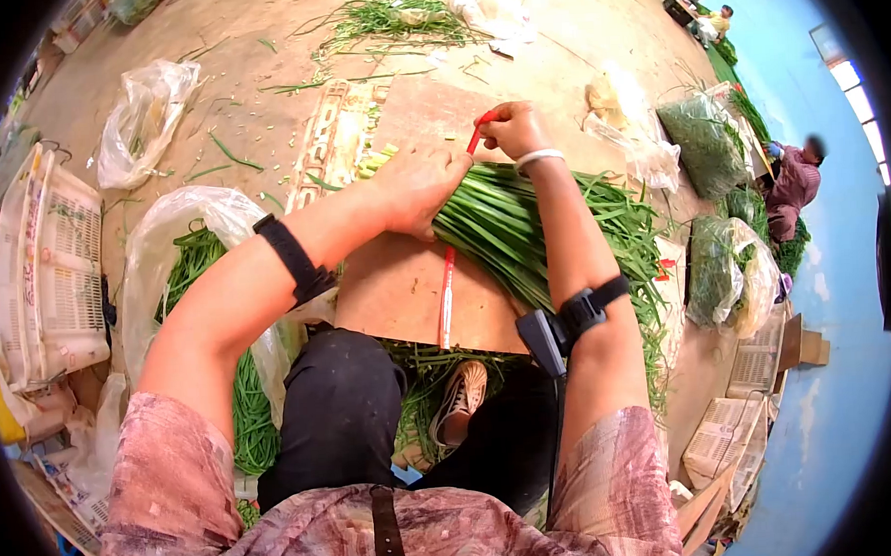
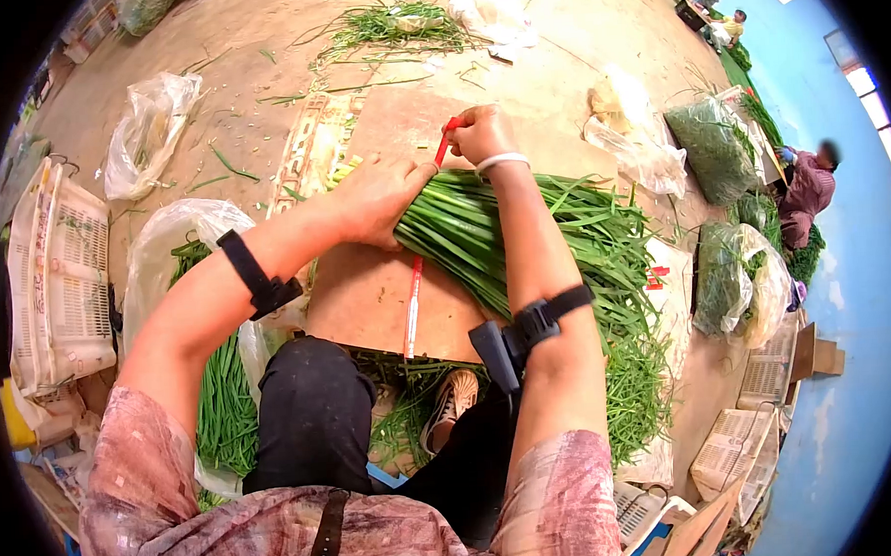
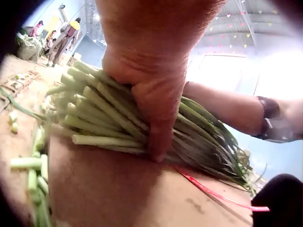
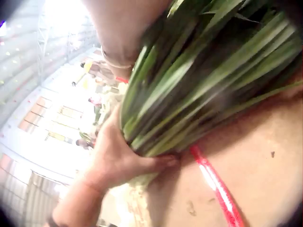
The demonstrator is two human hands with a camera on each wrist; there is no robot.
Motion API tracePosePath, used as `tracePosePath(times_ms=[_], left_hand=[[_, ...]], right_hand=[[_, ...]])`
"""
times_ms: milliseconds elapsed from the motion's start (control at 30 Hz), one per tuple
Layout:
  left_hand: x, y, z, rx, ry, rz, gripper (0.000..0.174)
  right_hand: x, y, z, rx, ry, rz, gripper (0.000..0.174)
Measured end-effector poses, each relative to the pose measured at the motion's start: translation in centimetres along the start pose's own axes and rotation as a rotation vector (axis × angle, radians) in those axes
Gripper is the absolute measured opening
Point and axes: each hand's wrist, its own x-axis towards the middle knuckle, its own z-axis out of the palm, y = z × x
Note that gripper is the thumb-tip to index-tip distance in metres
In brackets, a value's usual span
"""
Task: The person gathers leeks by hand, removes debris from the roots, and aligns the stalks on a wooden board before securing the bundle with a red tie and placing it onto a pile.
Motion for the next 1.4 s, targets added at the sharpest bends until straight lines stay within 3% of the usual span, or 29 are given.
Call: tracePosePath(times_ms=[33,133,200,233,333,400,467,500,533,667,767,867,933,1067,1133,1267,1333,1400], left_hand=[[-0.4,0.3,0.4,0.020,0.083,0.015,0.082],[-0.6,0.2,0.1,-0.080,0.032,-0.029,0.084],[-0.6,0.2,0.1,-0.104,0.068,-0.036,0.084],[-0.7,0.2,0.0,-0.137,0.094,-0.039,0.086],[-0.4,-0.3,0.9,-0.185,0.122,-0.004,0.092],[0.0,-0.4,0.6,-0.161,0.002,-0.013,0.081],[0.2,-0.7,1.0,-0.162,0.066,0.002,0.078],[0.1,-0.7,0.7,-0.170,0.048,0.009,0.076],[0.0,-0.6,0.5,-0.179,0.030,0.015,0.075],[0.2,-0.1,0.0,-0.218,0.005,0.005,0.072],[0.1,-0.1,-0.4,-0.229,-0.014,-0.002,0.070],[0.1,-0.1,-0.6,-0.211,-0.023,-0.015,0.077],[0.0,0.1,-0.7,-0.214,0.001,-0.035,0.076],[0.0,-0.2,0.0,-0.204,-0.075,-0.095,0.079],[-0.4,-0.5,0.8,-0.226,0.094,-0.006,0.083],[-0.7,-0.1,1.5,-0.197,0.130,-0.041,0.089],[-0.6,-0.2,0.8,-0.189,0.034,-0.060,0.094],[-0.5,-0.9,0.9,-0.214,0.134,0.101,0.090]], right_hand=[[-1.9,-1.4,-0.6,0.049,0.015,-0.092,0.010],[-6.2,-2.5,0.0,0.038,0.078,-0.223,0.009],[-8.2,-2.4,0.6,-0.350,0.213,-0.655,0.006],[-9.1,-2.4,0.9,-0.371,0.259,-0.715,0.007],[-11.2,-3.3,1.5,-0.607,0.226,-0.664,0.016],[-12.4,-3.7,1.0,-0.607,0.205,-0.630,0.020],[-14.5,-4.4,0.3,-0.516,0.373,-0.781,0.026],[-16.2,-4.6,0.0,-0.516,0.394,-0.788,0.032],[-18.1,-4.1,0.2,-0.581,0.375,-0.703,0.025],[-24.1,0.1,4.1,-0.582,-0.057,-0.556,0.036],[-23.8,0.6,5.3,-0.622,-0.033,-0.656,0.037],[-22.3,0.0,5.3,-0.603,-0.024,-0.778,0.022],[-21.3,-1.2,5.4,-0.404,0.229,-0.863,0.015],[-17.1,-3.3,4.4,-0.212,0.519,-0.696,0.008],[-15.5,-3.7,3.8,-0.135,0.595,-0.596,0.005],[-13.7,-2.3,4.4,0.188,0.594,-0.327,0.004],[-13.1,-2.7,3.9,0.189,0.556,-0.230,0.006],[-12.7,-2.6,3.5,0.193,0.526,-0.131,0.007]])
